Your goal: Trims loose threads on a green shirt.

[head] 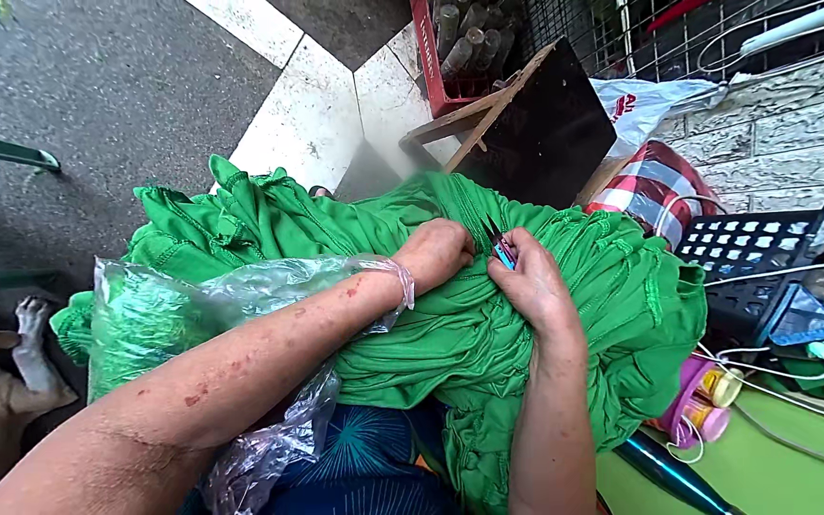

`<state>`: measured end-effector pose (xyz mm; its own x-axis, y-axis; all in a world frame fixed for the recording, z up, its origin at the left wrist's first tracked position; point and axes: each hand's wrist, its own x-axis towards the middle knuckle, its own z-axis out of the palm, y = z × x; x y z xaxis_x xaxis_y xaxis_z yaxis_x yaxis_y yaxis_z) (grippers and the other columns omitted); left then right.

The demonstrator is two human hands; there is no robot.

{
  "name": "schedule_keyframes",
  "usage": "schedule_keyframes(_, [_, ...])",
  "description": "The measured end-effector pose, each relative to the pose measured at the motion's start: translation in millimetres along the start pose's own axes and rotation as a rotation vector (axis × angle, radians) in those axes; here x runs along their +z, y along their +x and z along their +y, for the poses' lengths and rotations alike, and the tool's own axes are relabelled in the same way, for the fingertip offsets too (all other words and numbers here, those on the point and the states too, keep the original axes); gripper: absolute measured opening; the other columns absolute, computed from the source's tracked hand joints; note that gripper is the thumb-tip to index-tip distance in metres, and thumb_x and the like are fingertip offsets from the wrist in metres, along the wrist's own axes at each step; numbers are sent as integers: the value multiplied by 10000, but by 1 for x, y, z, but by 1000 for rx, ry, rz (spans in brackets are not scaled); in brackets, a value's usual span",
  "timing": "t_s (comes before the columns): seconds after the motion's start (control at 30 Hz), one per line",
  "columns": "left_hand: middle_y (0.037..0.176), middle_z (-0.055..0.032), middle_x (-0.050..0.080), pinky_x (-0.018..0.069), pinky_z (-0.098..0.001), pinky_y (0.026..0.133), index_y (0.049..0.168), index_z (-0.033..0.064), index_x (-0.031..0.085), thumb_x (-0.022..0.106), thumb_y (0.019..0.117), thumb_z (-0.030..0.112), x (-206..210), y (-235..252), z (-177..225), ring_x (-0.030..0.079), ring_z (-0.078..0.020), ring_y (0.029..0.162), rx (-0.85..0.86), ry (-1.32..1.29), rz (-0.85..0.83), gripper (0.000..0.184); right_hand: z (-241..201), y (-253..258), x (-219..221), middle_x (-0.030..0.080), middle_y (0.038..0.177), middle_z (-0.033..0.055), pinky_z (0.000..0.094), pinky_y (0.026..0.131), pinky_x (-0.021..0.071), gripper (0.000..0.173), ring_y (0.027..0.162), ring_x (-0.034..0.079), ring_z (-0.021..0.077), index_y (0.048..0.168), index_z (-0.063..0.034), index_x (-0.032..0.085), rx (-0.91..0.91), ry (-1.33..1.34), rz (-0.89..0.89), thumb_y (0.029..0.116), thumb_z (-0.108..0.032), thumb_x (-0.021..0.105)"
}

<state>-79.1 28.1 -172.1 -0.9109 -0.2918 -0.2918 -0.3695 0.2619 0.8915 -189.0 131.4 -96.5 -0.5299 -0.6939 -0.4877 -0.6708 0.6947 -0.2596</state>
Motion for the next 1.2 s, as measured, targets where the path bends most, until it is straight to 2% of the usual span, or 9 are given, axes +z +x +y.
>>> schedule_keyframes(0.2, [896,-170,675,480,-528,840,932,-15,718,617,1024,177,3,6,-7,641,-317,897,-151,-49,-101,236,0,1,3,610,826,175,498,620,481,147,721,610,308,1106,-2,577,-26,-36,0,973,-46,623])
schedule_keyframes(0.27, [827,-100,664,493,-433,777,946,6,709,603,1042,206,1,4,-15,615,-209,774,-180,-197,-111,245,2,2,5,649,874,187,545,647,498,200,773,643,347,1163,-25,611,-65,-54,2,963,-28,617])
schedule_keyframes(0.37, [742,-13,596,495,-222,648,955,5,656,596,1039,157,1,-2,-29,556,-56,626,-259,-624,-94,184,1,3,6,682,964,205,592,722,513,234,871,669,381,1188,-31,658,-80,-107,-20,958,-18,616])
schedule_keyframes(0.47, [699,11,582,508,-180,611,933,7,626,571,1041,98,2,-4,-34,568,-35,583,-291,-875,-85,151,-6,3,4,684,1027,223,611,794,511,212,952,675,401,1183,-9,658,-48,-219,-56,999,-103,612])
schedule_keyframes(0.53, [697,19,577,506,-173,605,935,19,607,542,1049,78,3,-4,-37,568,-33,587,-297,-962,-77,144,-9,0,0,671,1154,236,620,884,500,319,1053,665,412,1267,-3,635,-39,-262,-111,1051,-236,602])
schedule_keyframes(0.6, [698,22,569,503,-174,603,940,33,589,519,1057,69,3,-4,-39,565,-34,592,-311,-1020,-64,142,-10,-3,-3,643,1265,236,621,933,491,374,1124,651,410,1344,-18,615,-56,-300,-161,1081,-273,540])
schedule_keyframes(0.73, [682,24,564,495,-166,584,945,28,587,524,1058,75,6,-5,-38,556,-29,572,-304,-1023,-19,137,-21,-5,-2,652,1226,227,613,898,503,311,1086,660,408,1313,-43,651,-12,-401,-169,1075,-214,547])
schedule_keyframes(0.83, [693,21,560,483,-176,599,924,25,600,541,1056,103,8,-7,-38,546,-29,589,-208,-900,7,165,-33,-6,3,653,1199,234,612,871,513,301,1048,669,422,1279,-27,651,44,-487,-160,1072,-218,545])
schedule_keyframes(1.2, [749,-13,595,465,-244,655,1008,10,645,563,1061,178,7,-12,-31,538,-59,635,-110,-531,65,194,-34,-8,11,654,1143,239,581,793,530,279,959,682,424,1228,-33,669,2,-595,-117,1095,-195,485])
